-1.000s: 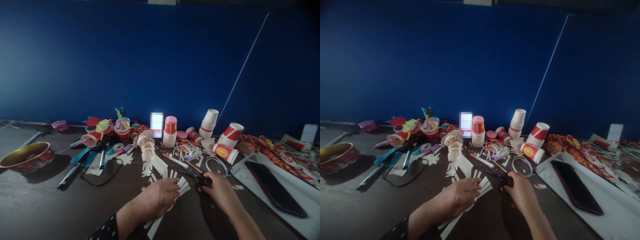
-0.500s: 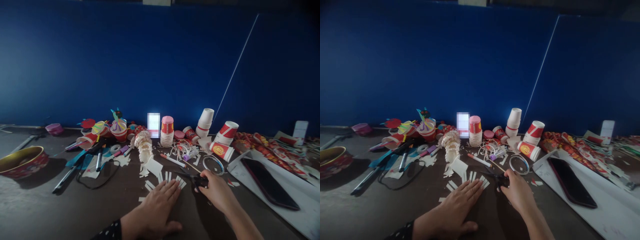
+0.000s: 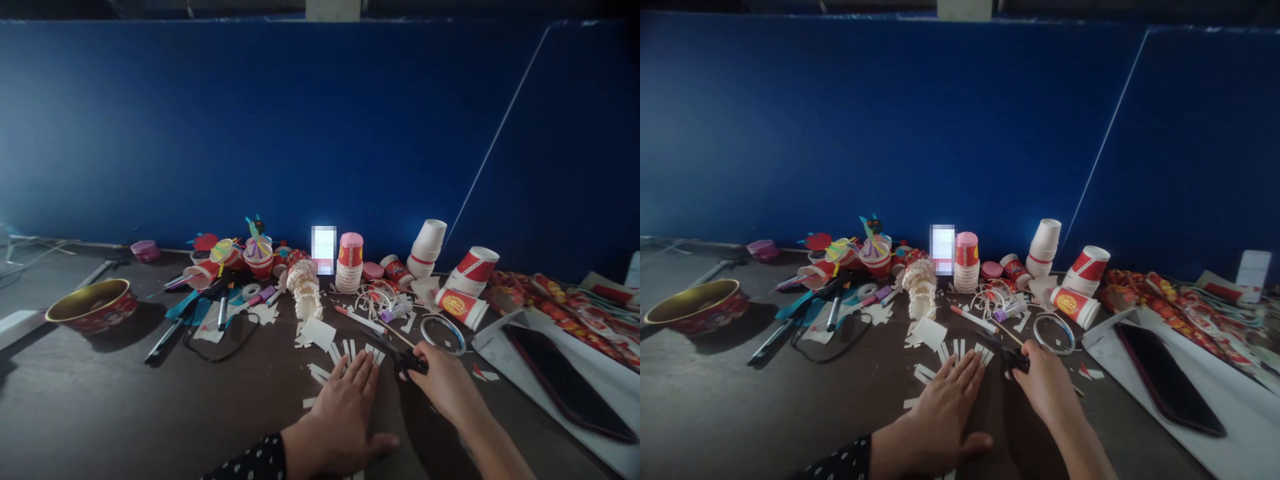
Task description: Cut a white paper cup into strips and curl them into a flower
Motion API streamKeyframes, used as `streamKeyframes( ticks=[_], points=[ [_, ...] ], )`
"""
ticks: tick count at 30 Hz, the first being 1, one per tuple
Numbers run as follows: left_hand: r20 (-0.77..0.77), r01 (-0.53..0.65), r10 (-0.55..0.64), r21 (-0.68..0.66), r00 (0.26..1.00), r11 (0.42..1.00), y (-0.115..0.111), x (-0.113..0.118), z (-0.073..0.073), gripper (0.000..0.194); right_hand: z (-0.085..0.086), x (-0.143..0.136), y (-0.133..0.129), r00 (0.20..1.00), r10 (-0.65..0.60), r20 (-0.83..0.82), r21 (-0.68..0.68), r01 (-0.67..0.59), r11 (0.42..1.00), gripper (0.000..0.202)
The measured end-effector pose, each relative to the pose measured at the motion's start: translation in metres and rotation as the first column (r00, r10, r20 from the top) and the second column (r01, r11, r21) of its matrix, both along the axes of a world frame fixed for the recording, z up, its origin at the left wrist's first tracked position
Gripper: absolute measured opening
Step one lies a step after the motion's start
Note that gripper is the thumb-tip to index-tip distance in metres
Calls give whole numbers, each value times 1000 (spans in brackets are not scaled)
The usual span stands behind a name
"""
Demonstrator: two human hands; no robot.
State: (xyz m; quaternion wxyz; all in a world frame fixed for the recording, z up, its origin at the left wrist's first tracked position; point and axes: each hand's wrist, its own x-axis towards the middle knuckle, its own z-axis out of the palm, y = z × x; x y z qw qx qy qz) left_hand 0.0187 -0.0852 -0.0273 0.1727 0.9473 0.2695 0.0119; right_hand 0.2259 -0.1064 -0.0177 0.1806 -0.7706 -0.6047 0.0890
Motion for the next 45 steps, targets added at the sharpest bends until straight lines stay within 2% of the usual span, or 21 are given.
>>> streamKeyframes(
  ticks=[6,12,15,17,21,26,29,32,34,40,42,45],
  points=[
    [11,1,-1,17,1000,1000,0,-1,0,88,0,2,5,999,38,-25,-40,-39,998,8],
    [51,-5,4,22,999,1000,0,4,3,89,-6,7,3,996,43,72,5,-44,999,21],
    [64,3,-3,-3,998,1000,0,6,6,89,-1,2,3,994,58,87,38,-62,997,24],
    [64,-2,3,-6,998,1000,1,7,6,91,6,-11,8,994,66,85,92,-73,993,23],
    [55,-9,8,18,998,1000,2,9,1,93,15,-54,30,969,247,-31,182,-238,954,24],
    [109,25,-29,41,994,999,2,8,3,78,2,-99,66,954,291,-75,214,-269,939,46],
    [154,52,-61,61,986,997,1,7,7,68,-9,-107,79,951,290,-110,214,-262,941,37],
    [124,22,-28,47,992,999,0,7,8,68,-14,-107,84,947,281,-155,222,-244,944,11],
    [100,-3,0,27,995,1000,0,7,8,74,-13,-103,85,952,246,-181,249,-198,948,5],
    [105,-49,46,26,993,998,4,9,0,93,-7,-77,90,979,29,-200,318,37,947,26],
    [85,-74,72,18,994,997,5,10,-3,96,-5,-62,86,986,-12,-169,325,67,943,32],
    [49,-91,90,14,995,996,6,11,-6,97,0,-33,72,995,-35,-92,300,61,952,23]
  ],
)
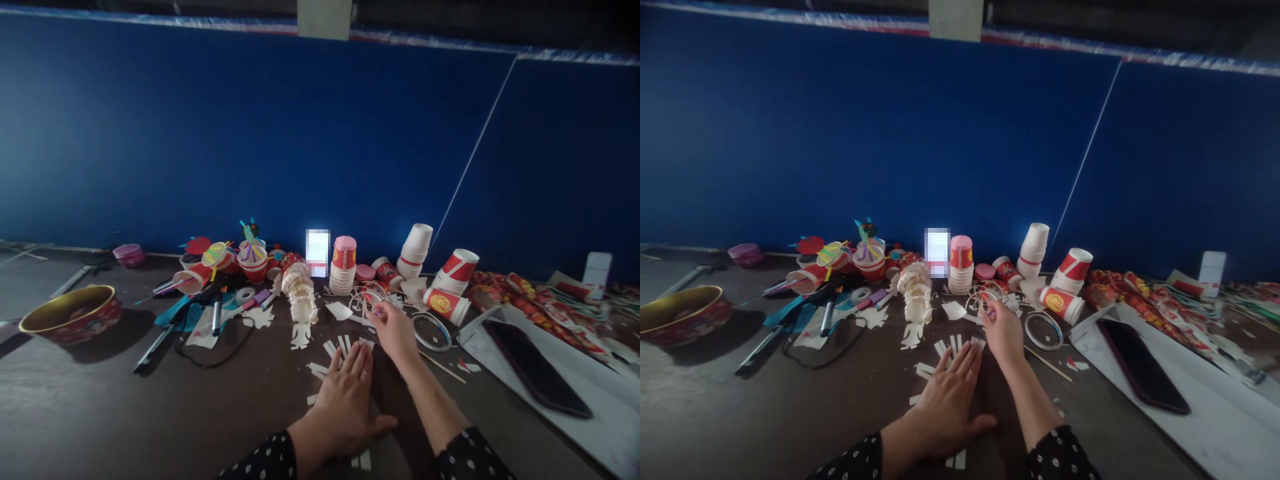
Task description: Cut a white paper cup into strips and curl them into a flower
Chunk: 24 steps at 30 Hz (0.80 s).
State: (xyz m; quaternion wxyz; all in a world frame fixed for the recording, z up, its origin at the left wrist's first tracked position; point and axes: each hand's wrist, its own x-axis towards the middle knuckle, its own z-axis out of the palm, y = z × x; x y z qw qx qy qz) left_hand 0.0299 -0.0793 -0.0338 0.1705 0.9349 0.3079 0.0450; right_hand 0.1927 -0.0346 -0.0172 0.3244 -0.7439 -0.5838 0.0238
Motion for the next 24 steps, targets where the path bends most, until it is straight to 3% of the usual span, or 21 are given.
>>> streamKeyframes(
  ticks=[5,10,16,19,21,24],
  points=[
    [25,4,-4,25,1000,1000,0,-1,-3,95,0,41,-32,990,-5,143,-78,16,997,15],
    [70,-31,33,-32,997,999,0,-4,0,106,-11,53,-43,978,54,204,-147,-24,989,15],
    [303,-39,75,-124,950,992,8,-10,5,64,-7,52,-43,973,112,202,-189,-73,979,20],
    [415,-68,105,-103,904,992,12,-13,8,55,-3,50,-44,974,128,186,-207,-88,974,17],
    [427,-21,45,-61,903,998,13,-17,12,52,-3,49,-44,976,118,182,-211,-78,974,16],
    [294,158,-152,2,944,987,14,-26,17,49,-6,48,-43,978,90,190,-208,-50,977,13]
  ],
)
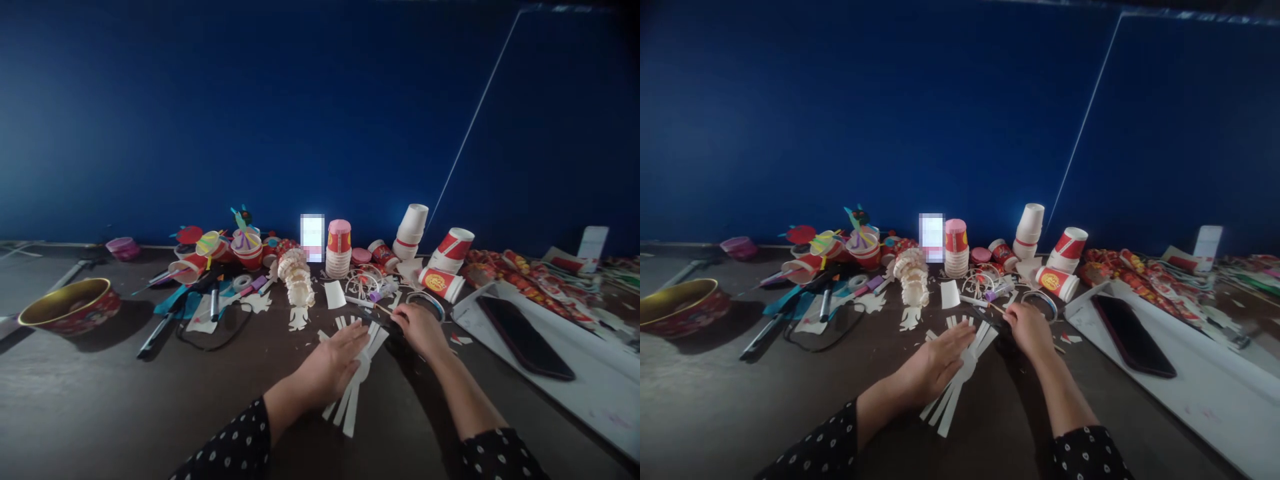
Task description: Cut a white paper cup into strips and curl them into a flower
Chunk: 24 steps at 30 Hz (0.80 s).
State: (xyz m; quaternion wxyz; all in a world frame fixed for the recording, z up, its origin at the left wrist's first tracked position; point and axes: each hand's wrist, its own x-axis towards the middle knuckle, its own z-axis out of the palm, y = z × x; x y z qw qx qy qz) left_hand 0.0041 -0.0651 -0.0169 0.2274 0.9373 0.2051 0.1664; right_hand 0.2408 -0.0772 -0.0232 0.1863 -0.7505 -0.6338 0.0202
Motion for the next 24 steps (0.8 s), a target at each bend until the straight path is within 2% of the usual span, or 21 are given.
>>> streamKeyframes(
  ticks=[4,12,16,20,24],
  points=[
    [-230,158,-138,70,963,985,-1,-9,-2,50,-5,-1,2,999,-30,21,14,30,999,11],
    [-282,116,-74,136,957,984,-6,-9,-20,51,-7,-1,6,996,-77,50,12,76,997,12],
    [-303,83,-34,150,952,985,-14,-10,-13,60,-7,-4,9,990,-126,60,2,126,992,13],
    [-338,94,-45,129,940,987,-20,-11,-2,81,-8,-7,12,990,-119,77,32,117,993,13],
    [-337,81,-33,132,941,988,-22,-10,-3,91,-4,-9,9,991,-121,65,116,112,987,14]
  ],
)
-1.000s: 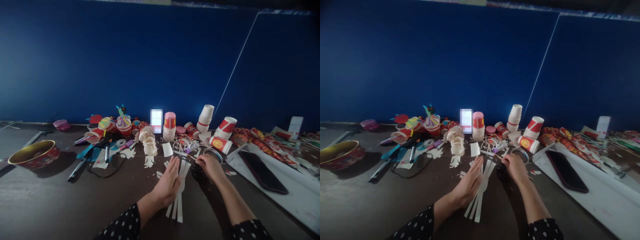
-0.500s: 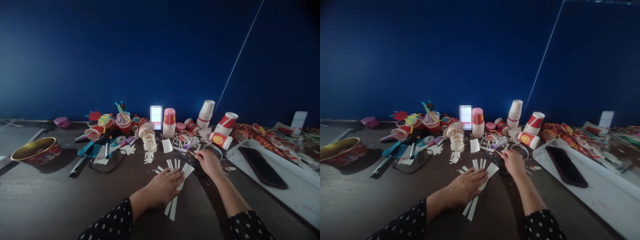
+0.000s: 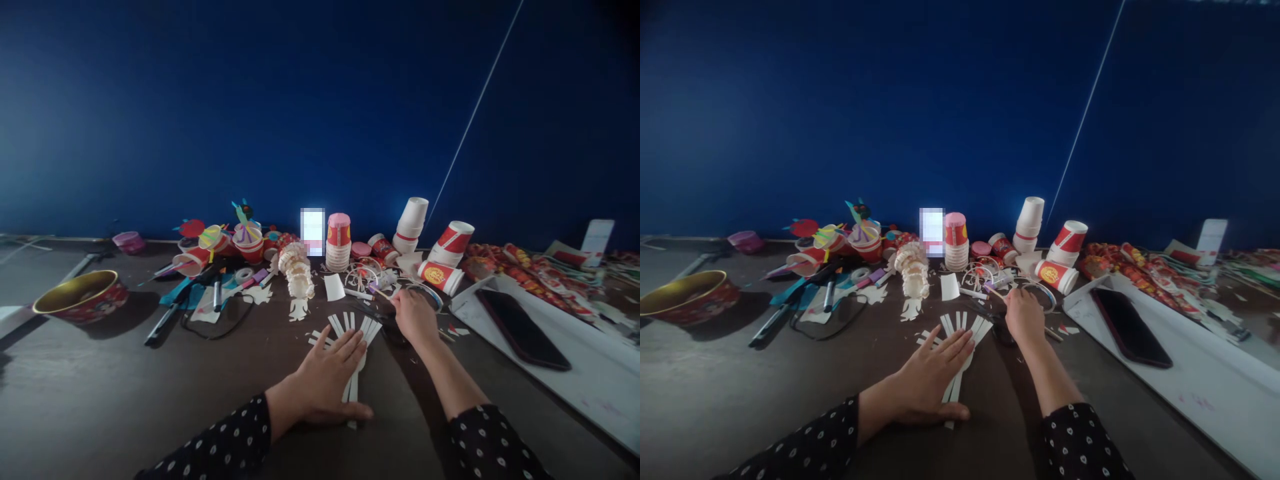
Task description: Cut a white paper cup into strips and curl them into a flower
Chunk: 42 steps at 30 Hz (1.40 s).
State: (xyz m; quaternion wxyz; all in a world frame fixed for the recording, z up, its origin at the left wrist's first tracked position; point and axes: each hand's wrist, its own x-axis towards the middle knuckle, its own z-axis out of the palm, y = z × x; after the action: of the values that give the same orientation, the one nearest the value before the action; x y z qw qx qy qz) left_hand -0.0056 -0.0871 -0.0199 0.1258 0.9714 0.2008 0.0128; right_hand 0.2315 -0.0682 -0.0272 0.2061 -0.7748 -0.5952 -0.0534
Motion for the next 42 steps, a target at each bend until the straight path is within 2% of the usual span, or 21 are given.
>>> streamKeyframes(
  ticks=[4,7,11,13,17,19,21,23,26,31,35,38,42],
  points=[
    [19,-102,101,19,995,995,-1,4,-10,89,6,-3,-9,997,40,-68,88,-34,996,19],
    [37,-167,166,27,985,986,0,8,-16,81,8,-9,-19,974,190,-119,140,-173,975,20],
    [92,-266,266,-10,959,964,7,10,-16,59,5,-18,-35,908,394,-141,188,-366,911,23],
    [157,-294,294,-26,943,956,12,9,-15,56,3,-20,-44,875,460,-153,204,-427,881,23],
    [334,-260,254,-26,908,965,22,3,-14,51,0,-21,-59,826,525,-207,209,-486,848,21],
    [372,-200,199,-36,907,979,23,-1,-13,47,-1,-22,-66,814,541,-212,199,-506,839,19],
    [318,-116,125,-46,940,992,23,-5,-10,47,-2,-24,-71,800,565,-204,188,-534,824,17],
    [200,-54,65,-56,978,997,22,-8,-8,51,-2,-27,-75,785,591,-184,171,-567,806,16],
    [84,-34,37,-42,996,999,20,-10,-7,55,-3,-29,-78,762,631,-147,144,-614,776,14],
    [114,-68,66,13,991,998,19,-9,-10,58,-5,-31,-78,714,694,-97,139,-680,720,12],
    [157,-69,56,76,986,995,19,-9,-10,58,-6,-32,-79,703,707,-81,126,-696,707,13],
    [231,-17,-14,132,973,991,18,-8,-11,50,-6,-31,-80,699,709,-94,130,-697,705,14],
    [328,18,-70,160,942,987,18,-7,-12,24,-6,-28,-81,699,707,-110,145,-693,707,13]
  ],
)
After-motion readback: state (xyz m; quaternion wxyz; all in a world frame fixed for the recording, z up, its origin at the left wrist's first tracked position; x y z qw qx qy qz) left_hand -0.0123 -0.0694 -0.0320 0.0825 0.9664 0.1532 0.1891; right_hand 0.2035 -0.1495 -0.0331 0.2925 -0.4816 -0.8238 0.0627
